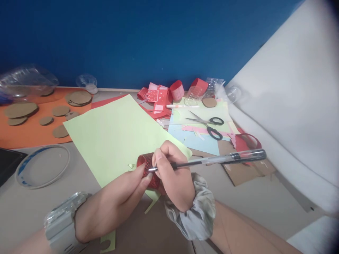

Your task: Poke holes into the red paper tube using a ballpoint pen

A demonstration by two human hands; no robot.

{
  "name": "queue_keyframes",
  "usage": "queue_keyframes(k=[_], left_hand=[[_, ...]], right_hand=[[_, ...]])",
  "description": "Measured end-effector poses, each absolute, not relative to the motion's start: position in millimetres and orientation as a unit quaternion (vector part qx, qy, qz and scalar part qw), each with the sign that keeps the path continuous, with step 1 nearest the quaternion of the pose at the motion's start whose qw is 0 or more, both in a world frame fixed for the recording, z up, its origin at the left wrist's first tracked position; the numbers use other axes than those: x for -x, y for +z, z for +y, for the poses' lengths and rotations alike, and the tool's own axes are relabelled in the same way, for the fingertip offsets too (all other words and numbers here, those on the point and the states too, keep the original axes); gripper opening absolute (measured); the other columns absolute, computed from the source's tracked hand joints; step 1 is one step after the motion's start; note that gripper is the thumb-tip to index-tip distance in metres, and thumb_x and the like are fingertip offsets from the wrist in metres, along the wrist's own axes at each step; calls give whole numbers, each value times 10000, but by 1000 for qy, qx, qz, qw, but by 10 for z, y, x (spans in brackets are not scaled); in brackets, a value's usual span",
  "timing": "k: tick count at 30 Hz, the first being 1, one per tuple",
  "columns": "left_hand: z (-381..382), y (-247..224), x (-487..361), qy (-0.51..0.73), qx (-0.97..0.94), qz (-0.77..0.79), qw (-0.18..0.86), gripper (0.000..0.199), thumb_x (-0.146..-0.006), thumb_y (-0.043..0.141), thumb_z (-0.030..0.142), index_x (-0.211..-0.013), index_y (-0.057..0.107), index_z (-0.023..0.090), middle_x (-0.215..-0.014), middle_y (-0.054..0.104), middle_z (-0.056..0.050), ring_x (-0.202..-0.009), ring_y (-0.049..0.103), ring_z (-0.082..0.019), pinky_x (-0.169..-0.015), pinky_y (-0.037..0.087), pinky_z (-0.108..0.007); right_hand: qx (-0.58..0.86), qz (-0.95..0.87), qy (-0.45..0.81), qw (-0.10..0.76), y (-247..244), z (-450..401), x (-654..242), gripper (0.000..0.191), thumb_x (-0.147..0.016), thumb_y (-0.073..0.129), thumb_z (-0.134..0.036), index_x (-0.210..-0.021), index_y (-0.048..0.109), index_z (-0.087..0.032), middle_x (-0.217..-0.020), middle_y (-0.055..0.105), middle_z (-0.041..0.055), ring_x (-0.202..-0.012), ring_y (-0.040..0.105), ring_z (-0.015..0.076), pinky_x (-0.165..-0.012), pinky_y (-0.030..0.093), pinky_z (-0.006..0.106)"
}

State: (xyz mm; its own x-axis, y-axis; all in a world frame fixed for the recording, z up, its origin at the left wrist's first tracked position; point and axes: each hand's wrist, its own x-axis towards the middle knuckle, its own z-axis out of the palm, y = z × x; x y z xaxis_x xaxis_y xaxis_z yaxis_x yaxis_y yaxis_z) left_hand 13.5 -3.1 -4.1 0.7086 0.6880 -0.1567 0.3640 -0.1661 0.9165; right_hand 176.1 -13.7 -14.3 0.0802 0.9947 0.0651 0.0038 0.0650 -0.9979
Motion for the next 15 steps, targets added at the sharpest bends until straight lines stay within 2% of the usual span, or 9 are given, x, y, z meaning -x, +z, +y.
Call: queue_keyframes(k=[7,15], left_hand=[[-45,-42,-123,155,-761,358,518,253,-1095,331,251,-1035,577,242,-984,710,14,-954,685,-164,-893,550,-205],[-23,-34,-147,157,-759,354,524,265,-1096,334,231,-1112,598,239,-1035,734,7,-986,698,-170,-913,559,-213]], right_hand=[[503,-495,460,539,-140,-145,-1761,318,-965,522,-222,-675,393,-237,-593,372,-81,-515,321,89,-519,311,258],[500,-502,461,535,-129,-156,-1755,321,-976,521,-245,-678,401,-236,-594,382,-77,-512,315,89,-506,302,256]])
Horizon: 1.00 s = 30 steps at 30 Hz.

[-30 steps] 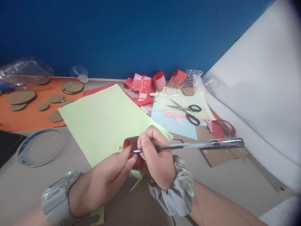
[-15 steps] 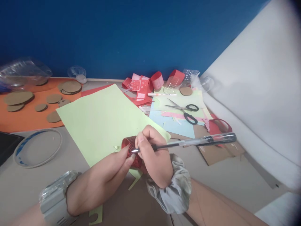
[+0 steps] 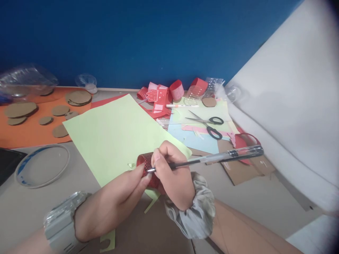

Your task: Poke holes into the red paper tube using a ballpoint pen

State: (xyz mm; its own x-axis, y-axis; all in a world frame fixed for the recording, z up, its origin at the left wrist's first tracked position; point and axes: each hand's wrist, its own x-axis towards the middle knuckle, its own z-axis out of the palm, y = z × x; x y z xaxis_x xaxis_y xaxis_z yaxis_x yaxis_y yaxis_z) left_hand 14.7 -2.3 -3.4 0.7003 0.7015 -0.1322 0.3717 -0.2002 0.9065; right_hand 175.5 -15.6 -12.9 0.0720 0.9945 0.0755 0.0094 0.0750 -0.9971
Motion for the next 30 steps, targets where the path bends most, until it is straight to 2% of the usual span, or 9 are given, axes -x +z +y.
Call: queue_keyframes(k=[3,7,13,20,25,30], left_hand=[[-22,-19,-155,164,-758,345,528,267,-1088,342,201,-1163,595,239,-1099,733,2,-1000,693,-159,-937,548,-199],[-32,-37,-151,168,-762,338,527,272,-1085,350,197,-1116,615,249,-1005,733,22,-923,691,-152,-884,553,-185],[-40,-42,-137,150,-759,363,519,262,-1096,349,238,-1059,609,234,-1005,738,-7,-974,700,-181,-894,563,-219],[-40,-11,-171,183,-745,359,531,276,-1081,369,234,-1152,636,243,-1103,753,-22,-984,710,-187,-915,572,-243],[-40,-20,-147,155,-751,364,529,280,-1104,327,260,-1123,605,231,-1059,729,-24,-1027,686,-188,-936,547,-231],[-26,-24,-136,151,-727,364,562,296,-1110,338,278,-1160,625,228,-1105,735,-8,-986,682,-163,-941,536,-214]], right_hand=[[510,-494,459,535,-130,-159,-1757,325,-975,520,-257,-677,393,-236,-594,374,-76,-513,320,89,-503,302,254],[515,-490,461,531,-135,-161,-1754,325,-974,517,-270,-677,387,-236,-596,376,-72,-515,318,91,-497,295,252],[502,-500,465,531,-131,-152,-1761,335,-987,517,-283,-680,393,-235,-598,374,-71,-516,319,91,-496,294,252],[509,-499,455,534,-136,-159,-1761,327,-988,507,-268,-681,398,-234,-607,376,-67,-522,321,93,-494,289,253],[501,-505,458,533,-135,-164,-1770,327,-987,514,-252,-679,406,-230,-604,371,-70,-522,320,91,-498,293,251],[503,-486,464,544,-140,-160,-1785,354,-1013,529,-337,-691,426,-231,-615,383,-68,-509,326,89,-477,292,245]])
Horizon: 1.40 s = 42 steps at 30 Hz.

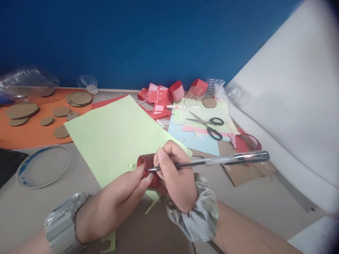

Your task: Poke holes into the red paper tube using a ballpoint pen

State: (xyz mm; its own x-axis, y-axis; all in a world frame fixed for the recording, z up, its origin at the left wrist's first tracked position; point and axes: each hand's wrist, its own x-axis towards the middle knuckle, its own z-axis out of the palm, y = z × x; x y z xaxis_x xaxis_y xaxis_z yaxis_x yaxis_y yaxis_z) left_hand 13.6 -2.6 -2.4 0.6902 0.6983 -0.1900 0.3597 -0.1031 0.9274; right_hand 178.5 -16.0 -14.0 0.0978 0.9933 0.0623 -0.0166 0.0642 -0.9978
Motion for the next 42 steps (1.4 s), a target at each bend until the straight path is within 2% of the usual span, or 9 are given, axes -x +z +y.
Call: queue_keyframes(k=[3,7,14,23,28,42], left_hand=[[-2,-21,-147,149,-709,357,589,269,-1102,395,291,-1123,658,237,-1112,752,14,-1022,690,-161,-947,529,-201],[14,2,-168,155,-704,360,593,292,-1091,405,277,-1011,683,237,-1011,768,36,-947,704,-152,-888,538,-187],[-35,-19,-160,188,-717,347,575,271,-1087,422,277,-903,618,238,-903,704,56,-867,675,-131,-857,535,-172],[-67,-100,-95,173,-756,371,511,244,-1089,417,293,-901,560,234,-821,642,52,-734,584,-132,-730,517,-200],[-64,-68,-104,186,-758,357,513,179,-1072,409,224,-1030,582,245,-904,672,39,-800,608,-145,-773,538,-206],[-61,-88,-107,171,-760,365,510,195,-1074,419,230,-982,590,244,-885,676,44,-792,615,-144,-776,529,-194]], right_hand=[[493,-484,469,550,-134,-161,-1798,365,-1012,554,-366,-695,432,-232,-616,391,-69,-500,334,88,-471,297,246],[472,-518,449,554,-117,-179,-1807,376,-1015,554,-346,-683,421,-231,-592,375,-70,-513,342,96,-496,302,259],[479,-520,468,530,-105,-211,-1804,354,-999,561,-354,-704,397,-247,-596,365,-66,-537,346,115,-504,319,264],[484,-521,472,521,-125,-222,-1786,353,-991,576,-355,-710,391,-246,-601,372,-69,-512,362,102,-472,320,246],[493,-516,469,521,-137,-219,-1793,347,-987,574,-361,-711,397,-247,-609,383,-66,-524,379,107,-481,332,248],[484,-519,464,530,-136,-202,-1776,357,-998,552,-366,-706,384,-246,-613,367,-63,-530,349,107,-482,312,250]])
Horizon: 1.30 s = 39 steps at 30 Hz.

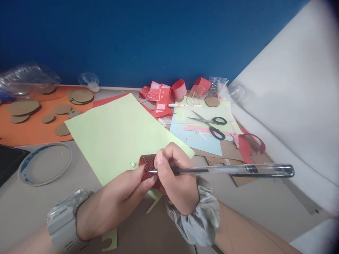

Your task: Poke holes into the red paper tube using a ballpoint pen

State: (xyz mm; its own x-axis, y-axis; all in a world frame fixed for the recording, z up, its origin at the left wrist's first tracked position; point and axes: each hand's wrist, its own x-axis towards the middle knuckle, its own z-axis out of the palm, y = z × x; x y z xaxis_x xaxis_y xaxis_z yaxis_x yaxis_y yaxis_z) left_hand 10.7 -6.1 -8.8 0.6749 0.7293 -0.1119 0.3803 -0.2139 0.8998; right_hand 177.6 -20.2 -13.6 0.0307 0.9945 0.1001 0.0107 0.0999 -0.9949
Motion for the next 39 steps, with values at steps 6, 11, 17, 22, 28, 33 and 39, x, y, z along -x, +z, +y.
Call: queue_keyframes(k=[6,11,17,22,28,33,39], left_hand=[[-55,-65,-121,177,-754,357,522,210,-1074,410,218,-957,582,236,-890,682,45,-791,612,-139,-782,527,-190],[-45,-67,-121,169,-760,353,518,211,-1077,397,219,-999,593,229,-953,697,32,-842,627,-145,-807,528,-195],[-40,-65,-125,189,-764,331,520,196,-1071,413,166,-996,571,252,-922,676,81,-818,617,-103,-804,506,-145],[-57,-86,-112,182,-761,345,518,190,-1076,415,188,-962,556,246,-888,664,74,-779,599,-112,-766,505,-163],[-51,-61,-125,177,-750,350,532,223,-1075,409,231,-923,572,241,-856,660,66,-771,604,-125,-768,508,-176],[-38,-69,-141,162,-743,369,535,246,-1073,400,274,-904,575,234,-858,686,57,-768,610,-135,-750,509,-188],[-39,-67,-156,169,-732,365,549,222,-1075,408,261,-944,587,242,-903,700,65,-816,647,-124,-795,517,-166]], right_hand=[[494,-520,455,528,-123,-205,-1779,343,-991,542,-340,-697,396,-245,-586,360,-65,-521,348,107,-477,316,241],[499,-518,452,528,-134,-204,-1783,361,-991,554,-373,-693,396,-245,-571,366,-73,-480,340,95,-435,301,222],[488,-530,452,527,-137,-195,-1787,368,-1005,545,-373,-692,402,-243,-547,374,-79,-442,339,91,-412,293,224],[492,-521,458,527,-159,-211,-1796,367,-1013,554,-370,-703,406,-241,-558,383,-81,-432,342,85,-408,288,222],[492,-522,450,532,-168,-201,-1784,358,-1016,550,-352,-706,411,-238,-577,378,-80,-448,344,87,-423,288,229],[490,-520,439,545,-154,-191,-1767,345,-1005,546,-308,-698,405,-237,-584,385,-76,-499,355,102,-478,317,245],[488,-519,440,546,-154,-188,-1757,335,-993,544,-293,-694,403,-237,-588,381,-79,-523,351,108,-518,331,259]])
